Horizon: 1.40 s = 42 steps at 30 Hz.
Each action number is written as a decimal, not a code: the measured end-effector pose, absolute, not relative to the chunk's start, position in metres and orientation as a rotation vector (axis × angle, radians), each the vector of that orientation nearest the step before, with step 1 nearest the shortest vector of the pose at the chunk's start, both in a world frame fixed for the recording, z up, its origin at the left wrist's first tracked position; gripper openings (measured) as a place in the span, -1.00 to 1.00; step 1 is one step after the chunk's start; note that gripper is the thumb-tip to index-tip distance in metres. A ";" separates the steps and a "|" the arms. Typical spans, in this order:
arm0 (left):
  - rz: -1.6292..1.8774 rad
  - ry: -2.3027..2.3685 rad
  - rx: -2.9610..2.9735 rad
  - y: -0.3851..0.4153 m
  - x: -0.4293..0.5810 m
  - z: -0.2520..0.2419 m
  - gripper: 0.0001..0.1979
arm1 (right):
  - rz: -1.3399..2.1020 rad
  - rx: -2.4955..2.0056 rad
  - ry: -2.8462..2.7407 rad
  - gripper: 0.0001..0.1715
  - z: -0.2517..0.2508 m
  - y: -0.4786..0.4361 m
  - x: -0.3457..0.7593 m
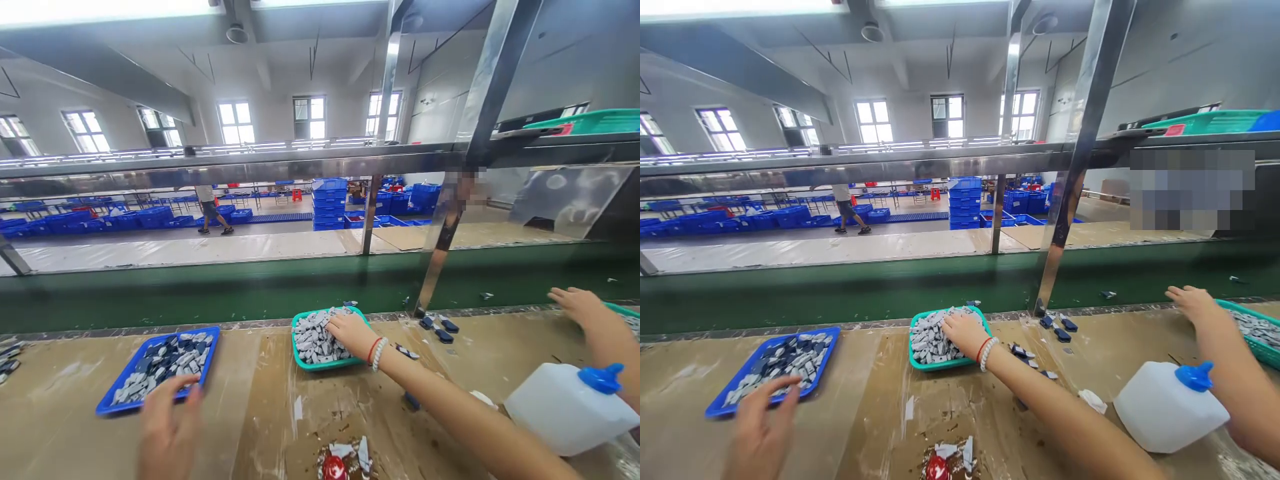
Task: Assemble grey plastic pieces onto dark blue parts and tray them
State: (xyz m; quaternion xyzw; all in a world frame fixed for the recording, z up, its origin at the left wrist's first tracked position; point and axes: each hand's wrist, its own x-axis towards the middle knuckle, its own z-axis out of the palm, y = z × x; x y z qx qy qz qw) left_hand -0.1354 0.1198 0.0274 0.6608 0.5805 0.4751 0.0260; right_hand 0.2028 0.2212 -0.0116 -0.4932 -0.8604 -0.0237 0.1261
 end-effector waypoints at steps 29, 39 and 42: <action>-0.516 1.029 2.710 0.449 0.138 -0.032 -0.68 | 1.333 -0.888 -0.864 -0.43 -0.030 0.072 0.285; 0.416 1.213 2.577 0.401 0.065 0.029 -0.70 | 0.503 -1.437 -1.527 -0.60 -0.050 0.033 0.270; 0.756 1.228 2.414 0.345 0.013 0.052 -0.62 | 0.313 -1.498 -1.775 -0.63 -0.057 0.018 0.269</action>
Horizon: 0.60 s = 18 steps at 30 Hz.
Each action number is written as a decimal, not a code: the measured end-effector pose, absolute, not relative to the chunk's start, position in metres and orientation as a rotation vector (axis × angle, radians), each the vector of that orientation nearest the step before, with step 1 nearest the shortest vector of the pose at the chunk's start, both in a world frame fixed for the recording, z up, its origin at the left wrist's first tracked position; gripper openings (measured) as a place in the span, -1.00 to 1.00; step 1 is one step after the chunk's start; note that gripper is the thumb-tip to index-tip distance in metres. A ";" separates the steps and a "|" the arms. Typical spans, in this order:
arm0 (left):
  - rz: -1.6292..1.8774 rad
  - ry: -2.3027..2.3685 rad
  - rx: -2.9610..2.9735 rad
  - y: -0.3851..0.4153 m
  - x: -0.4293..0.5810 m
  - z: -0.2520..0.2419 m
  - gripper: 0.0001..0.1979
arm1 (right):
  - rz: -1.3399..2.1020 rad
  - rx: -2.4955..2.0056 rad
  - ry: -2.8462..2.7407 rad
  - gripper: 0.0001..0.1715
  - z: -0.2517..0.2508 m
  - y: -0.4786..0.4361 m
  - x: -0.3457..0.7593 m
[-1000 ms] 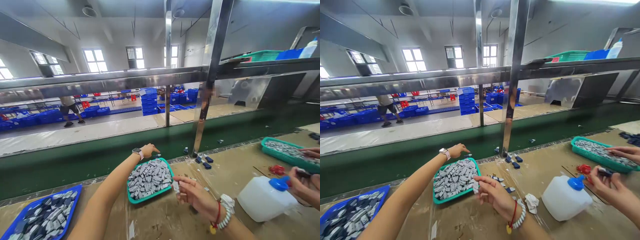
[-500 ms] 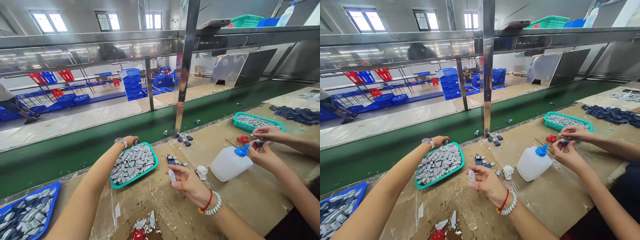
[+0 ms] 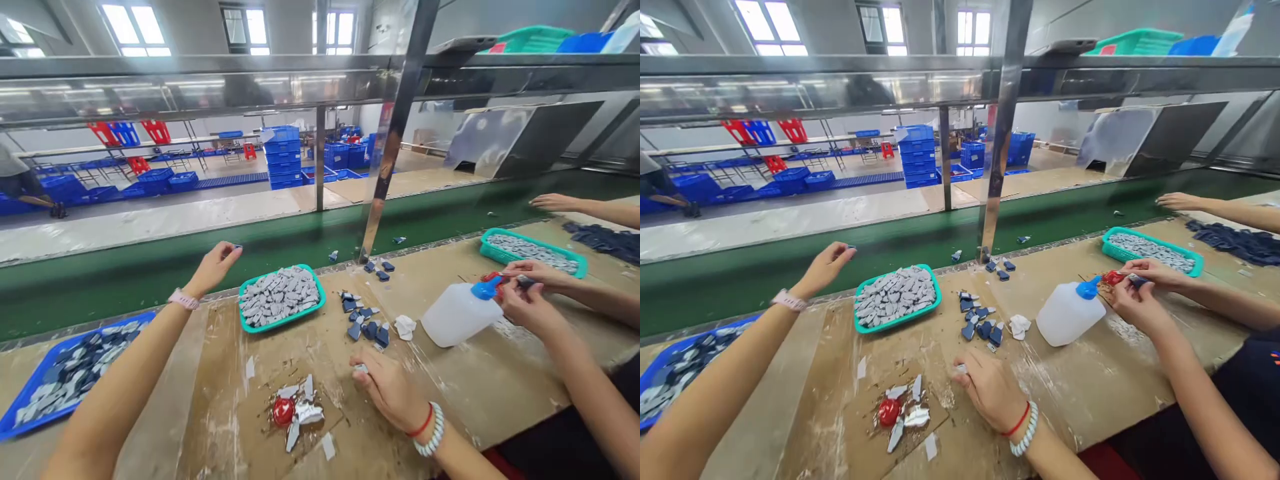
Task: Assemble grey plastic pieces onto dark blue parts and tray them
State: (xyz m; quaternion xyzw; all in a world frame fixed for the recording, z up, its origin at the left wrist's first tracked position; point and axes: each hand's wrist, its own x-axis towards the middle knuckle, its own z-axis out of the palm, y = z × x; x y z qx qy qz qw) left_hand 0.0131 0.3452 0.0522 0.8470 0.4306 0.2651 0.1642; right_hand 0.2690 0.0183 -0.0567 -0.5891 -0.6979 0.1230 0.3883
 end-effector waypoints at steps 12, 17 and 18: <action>1.104 1.234 0.914 0.051 -0.130 -0.043 -0.54 | 0.403 -1.415 -1.658 -0.65 -0.087 0.001 0.243; 1.225 1.218 0.620 0.000 -0.127 -0.070 -0.53 | 0.359 -1.350 -1.790 -0.81 -0.074 -0.001 0.219; 1.243 1.212 0.633 -0.002 -0.126 -0.070 -0.54 | 0.363 -1.346 -1.825 -0.78 -0.075 -0.001 0.214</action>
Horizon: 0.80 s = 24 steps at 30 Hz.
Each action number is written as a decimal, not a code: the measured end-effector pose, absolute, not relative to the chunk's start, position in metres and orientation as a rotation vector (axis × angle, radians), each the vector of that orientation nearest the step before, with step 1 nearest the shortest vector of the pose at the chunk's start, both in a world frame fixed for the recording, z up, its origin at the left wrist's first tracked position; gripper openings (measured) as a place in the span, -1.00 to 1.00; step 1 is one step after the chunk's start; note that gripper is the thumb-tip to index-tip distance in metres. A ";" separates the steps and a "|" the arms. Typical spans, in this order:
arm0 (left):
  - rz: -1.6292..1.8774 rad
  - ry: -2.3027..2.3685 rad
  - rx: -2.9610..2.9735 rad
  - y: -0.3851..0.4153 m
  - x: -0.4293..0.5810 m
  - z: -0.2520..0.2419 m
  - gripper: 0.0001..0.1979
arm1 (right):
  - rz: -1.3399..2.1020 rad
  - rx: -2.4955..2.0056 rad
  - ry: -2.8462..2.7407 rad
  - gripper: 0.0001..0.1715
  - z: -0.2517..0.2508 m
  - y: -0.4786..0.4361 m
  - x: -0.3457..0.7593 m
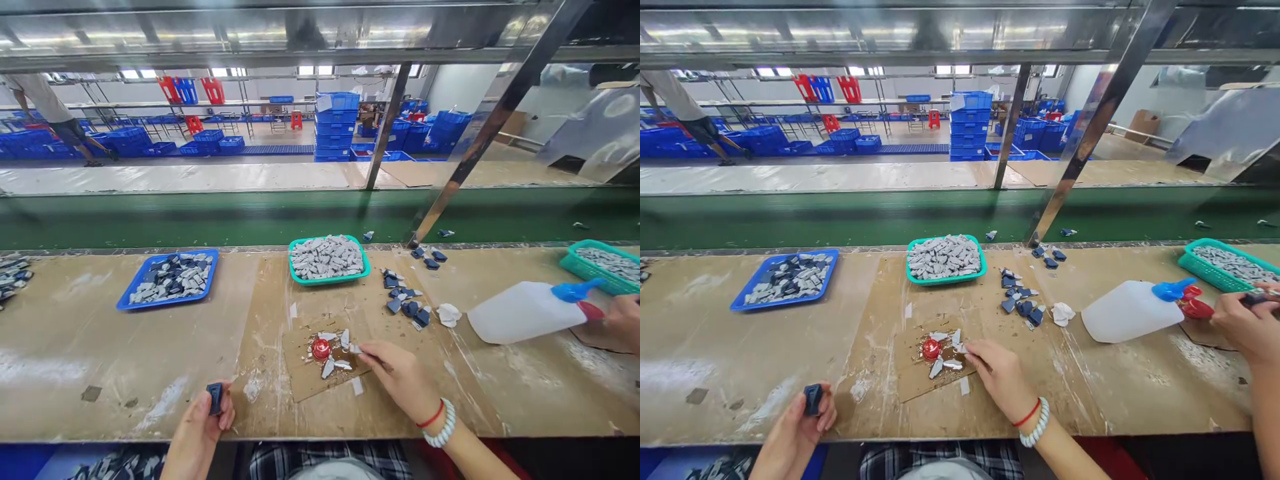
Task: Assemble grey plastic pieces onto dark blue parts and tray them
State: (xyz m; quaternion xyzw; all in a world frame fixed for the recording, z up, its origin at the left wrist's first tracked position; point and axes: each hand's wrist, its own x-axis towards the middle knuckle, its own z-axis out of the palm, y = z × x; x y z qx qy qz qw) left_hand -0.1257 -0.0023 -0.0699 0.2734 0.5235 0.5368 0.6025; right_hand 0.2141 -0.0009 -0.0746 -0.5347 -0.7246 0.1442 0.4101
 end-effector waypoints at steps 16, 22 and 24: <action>0.952 1.048 1.027 0.017 -0.053 -0.048 -0.55 | 0.848 -1.417 -1.520 -0.61 -0.081 -0.008 0.198; 0.793 0.986 1.406 0.020 -0.013 -0.036 -0.69 | 1.194 -1.236 -1.106 -0.61 -0.053 -0.007 0.194; 0.777 0.934 1.478 0.018 0.000 -0.028 -0.73 | 1.042 -1.177 -1.207 -0.74 -0.038 -0.010 0.189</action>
